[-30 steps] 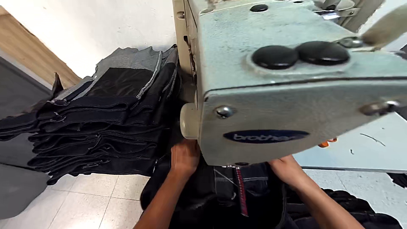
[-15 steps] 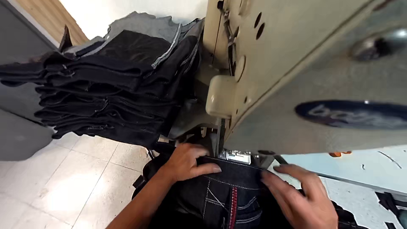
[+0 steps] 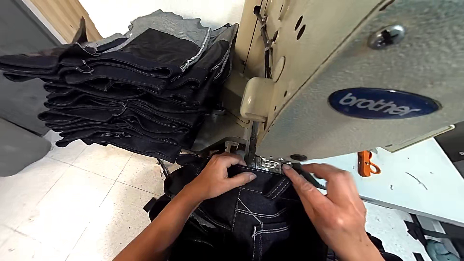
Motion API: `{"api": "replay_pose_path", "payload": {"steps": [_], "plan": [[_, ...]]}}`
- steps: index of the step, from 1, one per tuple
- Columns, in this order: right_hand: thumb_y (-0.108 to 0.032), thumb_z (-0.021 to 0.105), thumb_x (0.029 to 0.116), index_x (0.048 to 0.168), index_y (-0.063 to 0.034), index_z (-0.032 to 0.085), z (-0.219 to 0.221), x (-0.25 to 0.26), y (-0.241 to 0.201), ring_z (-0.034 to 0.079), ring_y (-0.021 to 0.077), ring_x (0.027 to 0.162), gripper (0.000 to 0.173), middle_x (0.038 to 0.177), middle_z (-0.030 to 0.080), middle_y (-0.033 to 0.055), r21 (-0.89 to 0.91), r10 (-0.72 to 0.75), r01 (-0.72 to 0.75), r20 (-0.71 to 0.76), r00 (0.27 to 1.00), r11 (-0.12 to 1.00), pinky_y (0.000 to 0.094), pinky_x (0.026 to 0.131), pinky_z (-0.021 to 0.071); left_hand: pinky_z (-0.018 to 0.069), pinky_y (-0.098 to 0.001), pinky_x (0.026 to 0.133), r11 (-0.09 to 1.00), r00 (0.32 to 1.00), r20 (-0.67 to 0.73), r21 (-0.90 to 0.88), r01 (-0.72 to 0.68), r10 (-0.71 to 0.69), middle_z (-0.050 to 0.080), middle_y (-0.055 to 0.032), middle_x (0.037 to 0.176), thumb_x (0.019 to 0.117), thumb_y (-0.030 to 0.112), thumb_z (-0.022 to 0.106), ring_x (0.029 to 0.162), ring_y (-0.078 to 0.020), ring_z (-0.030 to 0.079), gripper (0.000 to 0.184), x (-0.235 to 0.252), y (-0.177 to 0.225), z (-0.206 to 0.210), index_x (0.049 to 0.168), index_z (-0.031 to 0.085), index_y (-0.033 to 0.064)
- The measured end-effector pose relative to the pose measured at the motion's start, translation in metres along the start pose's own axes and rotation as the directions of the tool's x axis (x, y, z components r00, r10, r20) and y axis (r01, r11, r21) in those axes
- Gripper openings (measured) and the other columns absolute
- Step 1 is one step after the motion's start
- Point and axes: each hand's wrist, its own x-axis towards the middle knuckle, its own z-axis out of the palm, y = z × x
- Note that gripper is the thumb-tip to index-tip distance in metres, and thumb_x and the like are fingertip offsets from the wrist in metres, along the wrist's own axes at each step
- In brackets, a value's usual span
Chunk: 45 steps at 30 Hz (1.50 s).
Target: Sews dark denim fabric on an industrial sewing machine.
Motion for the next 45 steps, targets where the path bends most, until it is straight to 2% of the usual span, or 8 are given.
{"api": "replay_pose_path", "payload": {"steps": [7,11,14,19,31,37,41,45], "plan": [[-0.031,0.066,0.0964,0.100,-0.0189,0.073,0.006,0.011,-0.012,0.067,-0.0036,0.072,0.015,0.085,0.073,-0.0106,0.533,0.324,-0.476,0.358,0.876,0.699,0.0154,0.063,0.0570,0.0524,-0.0320,0.088,0.992,0.989,-0.100,0.049,0.118,-0.112,0.068,0.0024,0.094,0.0869,0.035,0.077,0.094,-0.0072,0.064,0.029,-0.004,0.005,0.003,0.103,0.069,0.0118],[-0.029,0.068,0.0880,0.087,-0.0238,0.079,0.010,0.018,-0.004,0.065,-0.0013,0.088,0.012,0.088,0.072,-0.0107,0.333,0.272,-0.348,0.256,0.928,0.876,0.0164,0.078,0.0535,0.0568,-0.0361,0.073,0.899,0.954,-0.298,0.417,0.135,-0.005,0.068,-0.0021,0.091,0.0850,0.040,0.078,0.081,-0.0156,0.065,0.039,-0.015,0.033,0.012,0.107,0.070,0.0096],[-0.025,0.066,0.0887,0.085,-0.0215,0.080,0.012,0.020,-0.003,0.067,0.0007,0.086,0.014,0.085,0.073,-0.0056,0.296,0.211,-0.266,0.206,0.956,0.917,0.0144,0.078,0.0528,0.0520,-0.0246,0.051,0.964,0.959,-0.126,0.049,0.263,-0.255,0.068,-0.0026,0.076,0.0956,0.029,0.071,0.056,-0.0082,0.061,0.037,-0.029,0.073,0.023,0.120,0.066,0.0017],[-0.015,0.063,0.0919,0.088,-0.0151,0.077,0.015,0.018,-0.007,0.066,0.0039,0.079,0.015,0.082,0.072,0.0001,0.259,0.165,-0.190,0.114,0.980,0.947,0.0137,0.071,0.0509,0.0660,-0.0303,0.069,0.798,0.900,-0.035,-0.478,0.367,-0.434,0.075,-0.0061,0.089,0.1022,0.016,0.062,0.076,-0.0132,0.076,0.019,-0.029,0.075,0.049,0.105,0.066,-0.0019],[-0.016,0.056,0.1029,0.108,-0.0233,0.075,0.020,-0.001,0.002,0.061,0.0027,0.094,0.020,0.098,0.064,0.0032,0.413,0.186,-0.242,0.172,0.967,0.878,0.0112,0.086,0.0480,0.0658,-0.0305,0.071,0.788,0.891,-0.147,-0.543,0.291,-0.430,0.076,-0.0041,0.081,0.0962,0.010,0.069,0.074,-0.0130,0.077,0.014,-0.026,0.063,0.058,0.084,0.066,0.0028],[-0.016,0.049,0.1054,0.118,-0.0324,0.073,0.026,-0.013,0.018,0.062,0.0017,0.105,0.032,0.109,0.067,-0.0011,0.558,0.171,-0.284,0.247,0.954,0.780,0.0161,0.094,0.0498,0.0665,-0.0337,0.071,0.747,0.875,-0.105,-0.574,0.335,-0.473,0.076,-0.0049,0.082,0.0877,-0.004,0.073,0.073,-0.0169,0.077,0.018,-0.024,0.063,0.056,0.095,0.058,0.0037],[-0.015,0.051,0.1044,0.116,-0.0314,0.076,0.030,-0.010,0.027,0.064,0.0015,0.107,0.032,0.110,0.071,-0.0021,0.617,0.117,-0.241,0.235,0.965,0.749,0.0178,0.095,0.0516,0.0565,-0.0223,0.050,0.989,0.977,-0.194,0.098,0.112,-0.091,0.067,-0.0016,0.065,0.0935,0.021,0.073,0.052,-0.0084,0.066,0.030,-0.029,0.052,0.049,0.112,0.061,0.0012],[-0.017,0.049,0.1052,0.114,-0.0306,0.076,0.027,-0.003,0.029,0.066,0.0048,0.103,0.032,0.105,0.072,-0.0039,0.546,0.069,-0.197,0.244,0.967,0.814,0.0212,0.090,0.0536,0.0434,-0.0276,0.068,0.558,0.833,-0.069,0.772,-0.303,0.548,0.057,0.0018,0.075,0.1002,0.037,0.065,0.071,-0.0156,0.054,0.023,-0.026,0.031,0.033,0.112,0.072,0.0185]]}}
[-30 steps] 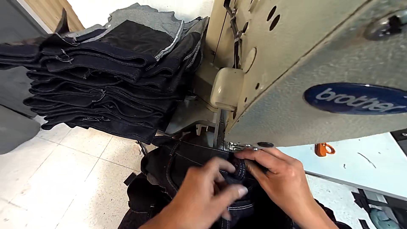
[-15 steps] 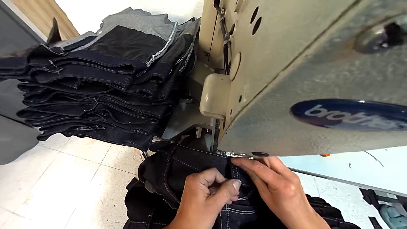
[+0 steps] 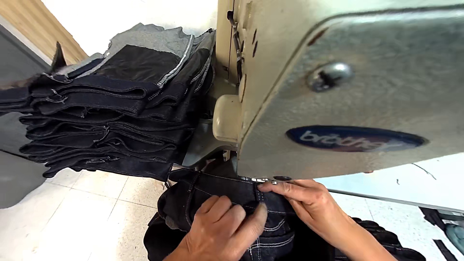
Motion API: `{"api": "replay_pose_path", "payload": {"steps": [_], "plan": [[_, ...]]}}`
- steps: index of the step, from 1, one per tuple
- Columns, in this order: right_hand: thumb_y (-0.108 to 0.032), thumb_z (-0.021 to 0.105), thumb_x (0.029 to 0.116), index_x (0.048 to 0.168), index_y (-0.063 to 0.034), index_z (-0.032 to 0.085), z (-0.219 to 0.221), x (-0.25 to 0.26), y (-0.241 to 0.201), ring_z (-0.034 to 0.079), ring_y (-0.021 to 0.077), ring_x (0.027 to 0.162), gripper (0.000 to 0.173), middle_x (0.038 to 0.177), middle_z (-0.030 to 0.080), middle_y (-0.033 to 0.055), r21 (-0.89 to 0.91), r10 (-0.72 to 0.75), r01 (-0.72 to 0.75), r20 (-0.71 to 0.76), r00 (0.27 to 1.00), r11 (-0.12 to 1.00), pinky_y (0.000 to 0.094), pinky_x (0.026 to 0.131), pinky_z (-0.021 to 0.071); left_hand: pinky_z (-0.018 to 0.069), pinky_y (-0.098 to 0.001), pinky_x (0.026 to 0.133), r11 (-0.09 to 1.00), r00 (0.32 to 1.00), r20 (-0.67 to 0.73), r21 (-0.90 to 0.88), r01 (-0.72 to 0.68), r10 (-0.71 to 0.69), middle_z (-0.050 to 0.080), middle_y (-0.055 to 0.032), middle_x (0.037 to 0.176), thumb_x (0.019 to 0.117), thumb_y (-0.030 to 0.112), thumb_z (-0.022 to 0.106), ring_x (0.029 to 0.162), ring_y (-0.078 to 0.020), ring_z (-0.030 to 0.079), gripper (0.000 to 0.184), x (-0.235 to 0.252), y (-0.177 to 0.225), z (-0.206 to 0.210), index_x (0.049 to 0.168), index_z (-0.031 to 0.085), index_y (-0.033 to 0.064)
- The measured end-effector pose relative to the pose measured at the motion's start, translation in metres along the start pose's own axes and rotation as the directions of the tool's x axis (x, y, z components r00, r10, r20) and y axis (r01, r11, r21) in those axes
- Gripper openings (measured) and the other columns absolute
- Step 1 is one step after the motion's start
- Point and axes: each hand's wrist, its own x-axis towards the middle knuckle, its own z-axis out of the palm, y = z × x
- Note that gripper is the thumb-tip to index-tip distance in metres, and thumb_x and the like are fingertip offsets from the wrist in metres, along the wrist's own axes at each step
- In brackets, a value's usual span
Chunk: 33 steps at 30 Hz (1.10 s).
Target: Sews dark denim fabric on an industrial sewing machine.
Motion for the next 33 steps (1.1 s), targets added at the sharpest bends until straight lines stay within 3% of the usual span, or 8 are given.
{"api": "replay_pose_path", "payload": {"steps": [2,4,9,11,17,23,28,33], "plan": [[-0.017,0.048,0.1031,0.112,-0.0325,0.076,-0.002,0.002,-0.006,0.067,0.0096,0.093,0.033,0.098,0.073,-0.0037,-0.129,0.009,-0.007,0.013,1.000,0.992,0.0261,0.078,0.0555,0.0433,-0.0325,0.095,0.989,0.988,0.064,0.032,-0.144,0.142,0.072,0.0040,0.112,0.1040,0.035,0.059,0.105,-0.0169,0.061,0.024,0.002,-0.011,0.001,0.121,0.068,0.0210],[-0.017,0.048,0.1020,0.113,-0.0341,0.076,-0.006,0.002,-0.008,0.067,0.0115,0.084,0.035,0.090,0.071,-0.0024,-0.166,0.008,-0.004,0.025,1.000,0.986,0.0277,0.068,0.0551,0.0433,-0.0317,0.100,0.981,0.977,0.096,-0.042,-0.188,0.191,0.071,0.0027,0.123,0.1047,0.035,0.058,0.114,-0.0169,0.062,0.028,0.000,-0.019,0.008,0.125,0.068,0.0191],[-0.036,0.053,0.1064,0.127,-0.0231,0.071,-0.018,-0.021,0.015,0.066,0.0025,0.089,0.030,0.096,0.071,-0.0015,0.188,0.135,-0.154,0.107,0.985,0.970,0.0210,0.082,0.0549,0.0463,-0.0285,0.099,0.991,0.983,0.164,-0.116,-0.059,0.078,0.070,0.0059,0.126,0.1040,0.040,0.058,0.116,-0.0149,0.062,0.031,-0.001,-0.017,0.006,0.128,0.068,0.0227],[-0.047,0.055,0.1031,0.119,-0.0145,0.067,-0.013,-0.026,0.014,0.062,0.0008,0.073,0.038,0.082,0.068,-0.0028,0.130,0.269,-0.274,0.056,0.962,0.953,0.0215,0.068,0.0536,0.0465,-0.0284,0.100,0.994,0.984,0.171,-0.109,-0.024,0.042,0.071,0.0070,0.127,0.1037,0.041,0.058,0.117,-0.0143,0.062,0.031,-0.001,-0.014,0.006,0.127,0.068,0.0236],[-0.048,0.058,0.1004,0.099,-0.0233,0.073,-0.009,-0.012,0.006,0.067,-0.0084,0.086,0.029,0.089,0.073,-0.0149,0.080,0.334,-0.326,-0.129,0.933,0.942,0.0149,0.077,0.0563,0.0479,-0.0285,0.099,0.995,0.978,0.208,-0.094,0.029,-0.009,0.072,0.0063,0.125,0.1044,0.039,0.057,0.116,-0.0145,0.063,0.030,0.009,-0.012,0.005,0.124,0.071,0.0219],[-0.045,0.055,0.1036,0.100,-0.0142,0.073,-0.008,-0.020,0.004,0.066,-0.0098,0.088,0.036,0.090,0.075,-0.0067,0.069,0.310,-0.304,-0.102,0.945,0.950,0.0112,0.079,0.0537,0.0439,-0.0288,0.102,0.981,0.978,0.208,-0.191,0.043,-0.003,0.071,0.0075,0.127,0.1041,0.038,0.058,0.119,-0.0135,0.060,0.028,0.006,-0.015,0.004,0.124,0.072,0.0226],[-0.040,0.053,0.1056,0.100,-0.0059,0.071,-0.014,-0.025,-0.002,0.067,0.0013,0.080,0.039,0.083,0.073,0.0066,-0.003,0.294,-0.294,-0.028,0.955,0.956,0.0165,0.073,0.0526,0.0429,-0.0259,0.104,0.953,0.978,0.206,-0.302,0.038,0.026,0.072,0.0062,0.126,0.1035,0.037,0.059,0.122,-0.0120,0.060,0.029,0.005,-0.029,0.002,0.123,0.074,0.0212],[-0.045,0.051,0.1052,0.097,-0.0086,0.071,-0.016,-0.030,0.001,0.064,0.0001,0.074,0.043,0.080,0.071,0.0030,-0.008,0.317,-0.317,-0.030,0.948,0.948,0.0172,0.067,0.0513,0.0410,-0.0275,0.111,0.812,0.966,0.257,-0.559,0.167,-0.022,0.075,0.0038,0.120,0.1041,0.034,0.058,0.128,-0.0122,0.059,0.027,0.002,-0.040,-0.008,0.113,0.078,0.0170]]}}
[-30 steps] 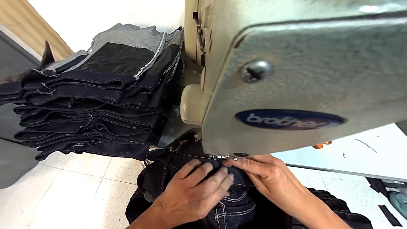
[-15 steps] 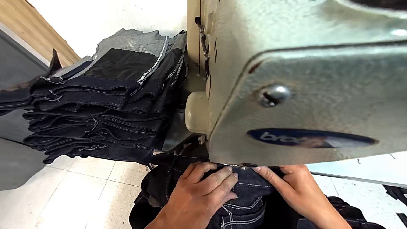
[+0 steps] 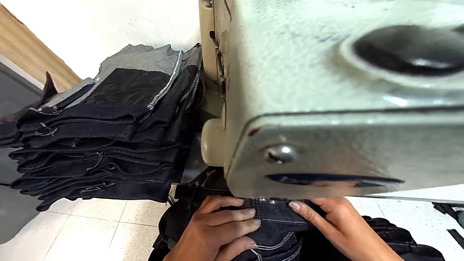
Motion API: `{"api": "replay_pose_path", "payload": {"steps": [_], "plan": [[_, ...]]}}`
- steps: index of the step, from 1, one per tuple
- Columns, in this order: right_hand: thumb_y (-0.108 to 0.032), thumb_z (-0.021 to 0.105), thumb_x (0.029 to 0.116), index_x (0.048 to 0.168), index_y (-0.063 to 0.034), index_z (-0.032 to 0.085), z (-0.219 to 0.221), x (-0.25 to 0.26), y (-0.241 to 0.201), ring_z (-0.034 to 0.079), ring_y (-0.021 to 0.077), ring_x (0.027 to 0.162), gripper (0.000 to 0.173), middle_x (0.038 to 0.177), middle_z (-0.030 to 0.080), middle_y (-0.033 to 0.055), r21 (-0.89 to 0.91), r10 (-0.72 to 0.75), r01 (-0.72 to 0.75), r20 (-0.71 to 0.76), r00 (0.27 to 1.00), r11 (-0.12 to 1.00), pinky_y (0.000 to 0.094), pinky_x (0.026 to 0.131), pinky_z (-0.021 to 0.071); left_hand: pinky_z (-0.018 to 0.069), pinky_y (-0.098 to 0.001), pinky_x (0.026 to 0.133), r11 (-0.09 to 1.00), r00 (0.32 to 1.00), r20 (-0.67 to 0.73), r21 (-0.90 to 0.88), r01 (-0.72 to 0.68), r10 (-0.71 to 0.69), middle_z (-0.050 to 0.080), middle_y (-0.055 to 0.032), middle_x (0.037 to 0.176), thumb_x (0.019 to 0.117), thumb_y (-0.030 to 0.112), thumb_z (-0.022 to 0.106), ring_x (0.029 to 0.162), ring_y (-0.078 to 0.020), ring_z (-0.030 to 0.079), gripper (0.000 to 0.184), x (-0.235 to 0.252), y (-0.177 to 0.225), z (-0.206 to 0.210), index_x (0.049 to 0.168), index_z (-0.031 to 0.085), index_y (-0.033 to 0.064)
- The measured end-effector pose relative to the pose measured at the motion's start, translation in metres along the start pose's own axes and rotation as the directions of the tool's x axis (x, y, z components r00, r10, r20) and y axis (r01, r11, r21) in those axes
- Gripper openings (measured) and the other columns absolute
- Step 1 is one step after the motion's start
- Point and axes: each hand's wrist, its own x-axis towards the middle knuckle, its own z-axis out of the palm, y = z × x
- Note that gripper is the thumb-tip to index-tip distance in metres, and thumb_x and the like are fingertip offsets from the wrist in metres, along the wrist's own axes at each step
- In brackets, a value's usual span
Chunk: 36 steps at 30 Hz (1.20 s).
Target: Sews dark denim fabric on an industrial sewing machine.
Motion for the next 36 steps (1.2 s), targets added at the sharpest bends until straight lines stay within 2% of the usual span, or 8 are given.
{"api": "replay_pose_path", "payload": {"steps": [7,14,20,23,27,29,31,36], "plan": [[-0.051,0.056,0.1013,0.106,-0.0117,0.072,-0.006,-0.001,0.004,0.065,-0.0041,0.085,0.043,0.092,0.072,-0.0037,0.175,0.074,-0.091,0.098,0.992,0.980,0.0181,0.076,0.0544,0.0519,-0.0272,0.102,0.996,0.996,-0.051,-0.044,0.071,-0.073,0.078,0.0010,0.103,0.1039,0.030,0.060,0.111,-0.0094,0.068,0.025,-0.008,-0.011,-0.030,0.101,0.078,0.0124],[-0.051,0.073,0.0891,0.113,-0.0174,0.070,-0.009,-0.023,0.015,0.067,-0.0044,0.093,0.041,0.101,0.073,-0.0129,0.484,0.216,-0.322,0.262,0.940,0.814,0.0196,0.084,0.0573,0.0556,-0.0248,0.097,0.980,0.977,-0.072,-0.022,0.200,-0.201,0.078,0.0007,0.099,0.1020,0.028,0.063,0.104,-0.0072,0.071,0.022,-0.016,-0.013,-0.031,0.103,0.078,0.0119],[-0.045,0.077,0.0851,0.106,-0.0184,0.068,0.001,-0.024,0.012,0.067,-0.0031,0.088,0.035,0.094,0.071,-0.0134,0.527,0.303,-0.372,0.216,0.928,0.764,0.0198,0.080,0.0576,0.0565,-0.0279,0.095,0.901,0.879,-0.252,0.057,0.431,-0.405,0.077,-0.0008,0.105,0.0981,0.034,0.065,0.105,-0.0072,0.070,0.028,0.004,-0.007,0.001,0.107,0.078,0.0105],[-0.045,0.077,0.0850,0.104,-0.0196,0.068,0.005,-0.025,0.012,0.068,-0.0032,0.087,0.033,0.093,0.072,-0.0145,0.556,0.316,-0.376,0.206,0.926,0.741,0.0198,0.078,0.0579,0.0524,-0.0390,0.102,0.824,0.815,-0.119,-0.075,0.562,-0.567,0.073,-0.0092,0.114,0.1021,0.042,0.056,0.113,-0.0135,0.067,0.049,0.015,-0.002,0.016,0.122,0.066,-0.0018],[-0.044,0.074,0.0873,0.098,-0.0222,0.065,0.007,-0.015,0.006,0.066,-0.0035,0.079,0.026,0.086,0.069,-0.0156,0.566,0.405,-0.412,0.146,0.903,0.714,0.0196,0.072,0.0563,0.0540,-0.0212,0.099,0.809,0.836,-0.122,-0.359,0.466,-0.535,0.073,-0.0054,0.110,0.1016,0.023,0.058,0.106,0.0009,0.067,0.040,0.024,-0.011,0.023,0.123,0.057,-0.0104],[-0.036,0.074,0.0857,0.101,-0.0183,0.068,0.008,0.003,-0.001,0.070,0.0005,0.083,0.024,0.088,0.072,-0.0114,0.569,0.511,-0.466,0.091,0.855,0.678,0.0241,0.076,0.0601,0.0526,-0.0185,0.094,0.835,0.827,-0.178,-0.270,0.480,-0.533,0.073,-0.0047,0.099,0.0949,0.007,0.057,0.099,0.0016,0.066,0.021,0.034,-0.012,0.022,0.107,0.069,-0.0059],[-0.025,0.071,0.0838,0.100,-0.0175,0.069,0.007,0.023,-0.006,0.070,0.0017,0.081,0.018,0.086,0.072,-0.0093,0.571,0.578,-0.501,0.056,0.814,0.650,0.0247,0.074,0.0602,0.0520,-0.0268,0.094,0.834,0.819,-0.158,-0.133,0.535,-0.551,0.073,-0.0117,0.097,0.0911,-0.001,0.059,0.098,-0.0092,0.068,0.018,0.045,-0.011,0.016,0.101,0.072,-0.0055],[-0.024,0.070,0.0849,0.102,-0.0200,0.070,0.007,0.035,-0.002,0.070,0.0008,0.085,0.018,0.088,0.073,-0.0106,0.571,0.552,-0.458,0.012,0.834,0.681,0.0227,0.077,0.0595,0.0590,-0.0457,0.083,0.910,0.928,-0.141,0.191,0.367,-0.345,0.074,-0.0173,0.088,0.0853,0.001,0.065,0.088,-0.0292,0.074,0.010,0.048,-0.024,0.011,0.088,0.074,-0.0028]]}}
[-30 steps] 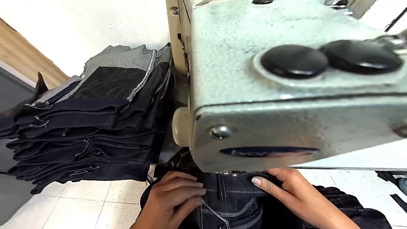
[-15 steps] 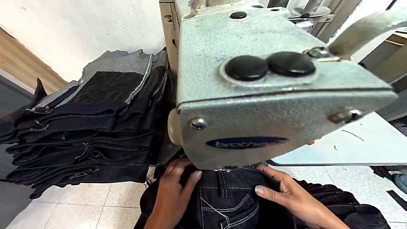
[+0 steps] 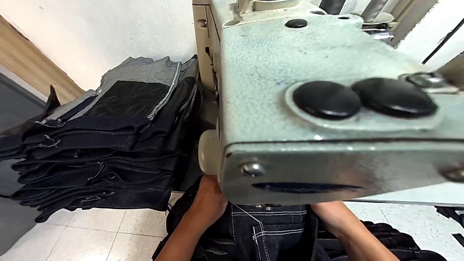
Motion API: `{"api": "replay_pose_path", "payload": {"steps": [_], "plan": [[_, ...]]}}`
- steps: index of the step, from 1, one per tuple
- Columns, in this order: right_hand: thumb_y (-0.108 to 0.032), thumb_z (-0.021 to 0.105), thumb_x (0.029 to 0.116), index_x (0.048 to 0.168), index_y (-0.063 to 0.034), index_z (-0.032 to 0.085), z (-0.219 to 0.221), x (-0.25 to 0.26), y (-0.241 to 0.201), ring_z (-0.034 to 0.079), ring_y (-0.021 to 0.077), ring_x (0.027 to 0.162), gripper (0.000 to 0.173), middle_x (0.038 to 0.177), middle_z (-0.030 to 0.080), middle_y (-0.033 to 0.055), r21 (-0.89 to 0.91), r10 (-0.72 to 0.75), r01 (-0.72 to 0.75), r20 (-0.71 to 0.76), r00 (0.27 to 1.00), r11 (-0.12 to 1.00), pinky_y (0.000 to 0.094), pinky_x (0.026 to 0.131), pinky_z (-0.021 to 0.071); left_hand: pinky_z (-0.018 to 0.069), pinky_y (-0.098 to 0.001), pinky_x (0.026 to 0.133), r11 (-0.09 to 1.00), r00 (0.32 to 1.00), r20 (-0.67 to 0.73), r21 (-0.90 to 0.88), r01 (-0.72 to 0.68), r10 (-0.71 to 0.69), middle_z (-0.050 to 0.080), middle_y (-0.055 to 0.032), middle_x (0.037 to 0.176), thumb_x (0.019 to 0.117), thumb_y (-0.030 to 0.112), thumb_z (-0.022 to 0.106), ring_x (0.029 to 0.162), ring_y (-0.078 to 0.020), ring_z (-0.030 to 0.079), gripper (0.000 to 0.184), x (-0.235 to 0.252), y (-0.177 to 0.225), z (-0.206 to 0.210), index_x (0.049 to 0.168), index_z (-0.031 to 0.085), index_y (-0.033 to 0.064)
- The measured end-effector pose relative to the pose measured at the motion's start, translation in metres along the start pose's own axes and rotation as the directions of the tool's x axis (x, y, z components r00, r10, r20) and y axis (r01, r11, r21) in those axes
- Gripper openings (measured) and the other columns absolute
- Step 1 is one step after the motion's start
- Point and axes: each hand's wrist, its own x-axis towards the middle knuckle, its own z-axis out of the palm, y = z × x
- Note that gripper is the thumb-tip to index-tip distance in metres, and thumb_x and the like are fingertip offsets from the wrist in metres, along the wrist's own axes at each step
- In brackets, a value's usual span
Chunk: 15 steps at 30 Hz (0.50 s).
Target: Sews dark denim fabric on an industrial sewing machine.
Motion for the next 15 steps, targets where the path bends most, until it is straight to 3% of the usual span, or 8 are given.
{"api": "replay_pose_path", "payload": {"steps": [2,7,13,15], "plan": [[-0.026,0.070,0.0837,0.102,-0.0202,0.070,0.0001,-0.0003,0.0011,0.069,0.0009,0.083,0.019,0.087,0.072,-0.0108,-0.010,0.015,-0.015,-0.021,1.000,1.000,0.0227,0.075,0.0592,0.0599,-0.0468,0.079,0.997,0.999,-0.035,0.071,-0.027,0.030,0.074,-0.0181,0.086,0.0836,0.002,0.066,0.085,-0.0315,0.074,0.009,-0.0013,-0.0005,0.0034,0.087,0.073,-0.0031],[-0.025,0.072,0.0843,0.107,-0.0202,0.070,-0.0013,-0.0009,-0.0004,0.069,-0.0018,0.088,0.023,0.091,0.073,-0.0129,-0.001,-0.017,0.017,-0.017,1.000,1.000,0.0205,0.080,0.0589,0.0601,-0.0401,0.076,0.985,0.983,-0.113,0.111,-0.129,0.141,0.074,-0.0131,0.083,0.0817,0.006,0.066,0.082,-0.0249,0.074,0.009,-0.0003,-0.0021,0.0070,0.085,0.073,0.0009],[-0.021,0.070,0.0837,0.103,-0.0228,0.071,0.0005,-0.0035,0.0008,0.068,-0.0047,0.085,0.019,0.088,0.072,-0.0154,0.008,-0.017,0.017,-0.028,0.999,1.000,0.0181,0.077,0.0578,0.0595,-0.0389,0.079,0.998,0.995,-0.097,0.057,-0.033,0.039,0.074,-0.0139,0.084,0.0842,0.007,0.065,0.083,-0.0240,0.074,0.012,-0.0060,-0.0008,0.0079,0.087,0.074,-0.0012],[-0.022,0.071,0.0844,0.103,-0.0230,0.070,-0.0001,-0.0033,0.0005,0.068,-0.0049,0.084,0.019,0.088,0.072,-0.0156,0.013,-0.030,0.030,-0.020,0.999,0.999,0.0179,0.077,0.0578,0.0590,-0.0361,0.078,0.996,0.991,-0.112,0.064,-0.061,0.068,0.074,-0.0128,0.081,0.0842,0.008,0.064,0.081,-0.0223,0.074,0.012,-0.0055,-0.0021,0.0085,0.084,0.074,0.0000]]}}
